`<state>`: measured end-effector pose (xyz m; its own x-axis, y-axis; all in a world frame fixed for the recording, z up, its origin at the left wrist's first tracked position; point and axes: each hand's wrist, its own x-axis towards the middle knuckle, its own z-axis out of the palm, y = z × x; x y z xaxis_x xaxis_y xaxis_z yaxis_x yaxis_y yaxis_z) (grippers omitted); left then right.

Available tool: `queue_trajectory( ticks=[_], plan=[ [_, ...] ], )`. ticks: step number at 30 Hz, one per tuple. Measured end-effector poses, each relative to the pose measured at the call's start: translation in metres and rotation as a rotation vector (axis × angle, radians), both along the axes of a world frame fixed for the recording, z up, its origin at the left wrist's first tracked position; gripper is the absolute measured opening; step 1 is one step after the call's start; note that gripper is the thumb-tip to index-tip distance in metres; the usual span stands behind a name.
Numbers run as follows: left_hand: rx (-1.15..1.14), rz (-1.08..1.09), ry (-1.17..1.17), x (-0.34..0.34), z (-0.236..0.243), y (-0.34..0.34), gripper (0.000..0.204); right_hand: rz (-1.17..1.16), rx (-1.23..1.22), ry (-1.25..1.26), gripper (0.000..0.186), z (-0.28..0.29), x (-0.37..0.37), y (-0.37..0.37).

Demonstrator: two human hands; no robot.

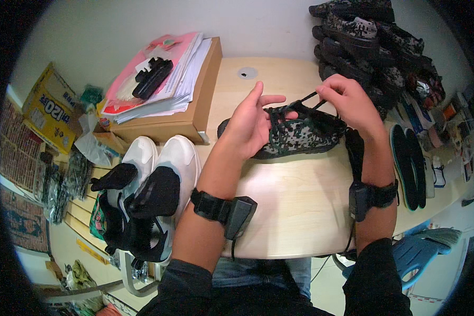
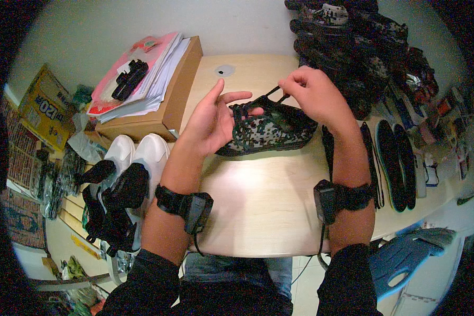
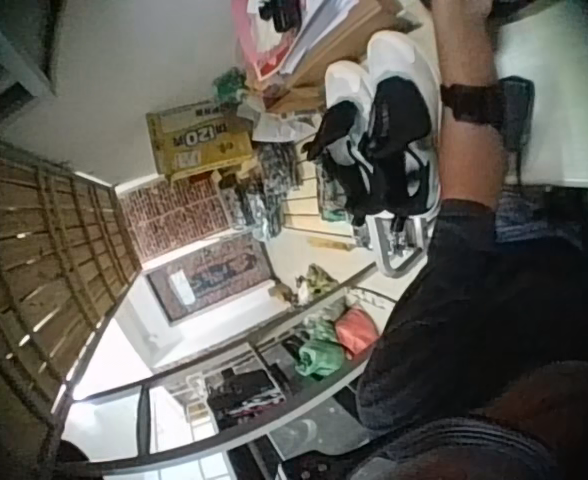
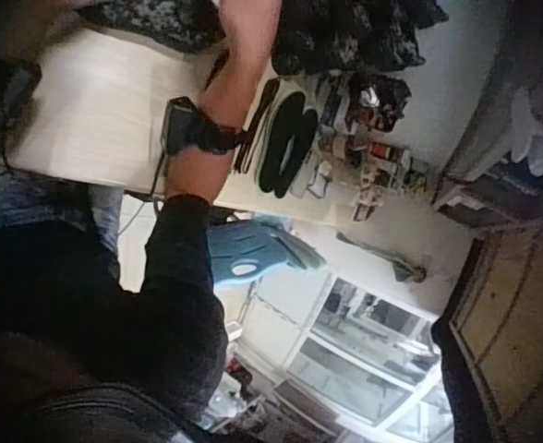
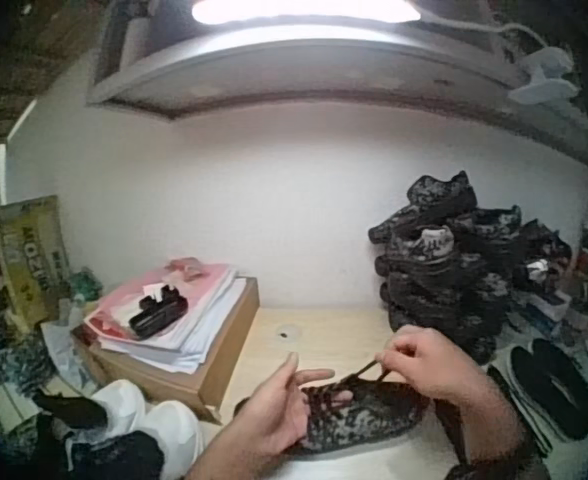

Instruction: Repairing a camouflaged pattern shoe by inserting a lacing system or structural reinforcement.

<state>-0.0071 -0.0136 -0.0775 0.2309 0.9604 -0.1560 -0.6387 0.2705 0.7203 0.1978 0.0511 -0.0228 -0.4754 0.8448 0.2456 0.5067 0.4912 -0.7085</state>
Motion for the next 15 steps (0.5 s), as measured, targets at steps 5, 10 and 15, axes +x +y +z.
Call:
queue_trajectory(
  ticks=[5, 10, 15],
  plan=[
    [-0.03, 0.053, -0.006, -0.002, 0.002, -0.002, 0.06, 0.3, -0.327, 0.171, 0.024, 0.026, 0.001, -0.027],
    [-0.013, 0.095, -0.035, 0.001, 0.004, -0.003, 0.043, 0.578, -0.431, 0.184, 0.022, 0.046, 0.017, -0.045],
    [0.071, 0.123, 0.067, 0.003, 0.002, 0.0, 0.041, 0.72, -0.434, 0.113, 0.02, 0.049, 0.023, -0.051]
  ],
)
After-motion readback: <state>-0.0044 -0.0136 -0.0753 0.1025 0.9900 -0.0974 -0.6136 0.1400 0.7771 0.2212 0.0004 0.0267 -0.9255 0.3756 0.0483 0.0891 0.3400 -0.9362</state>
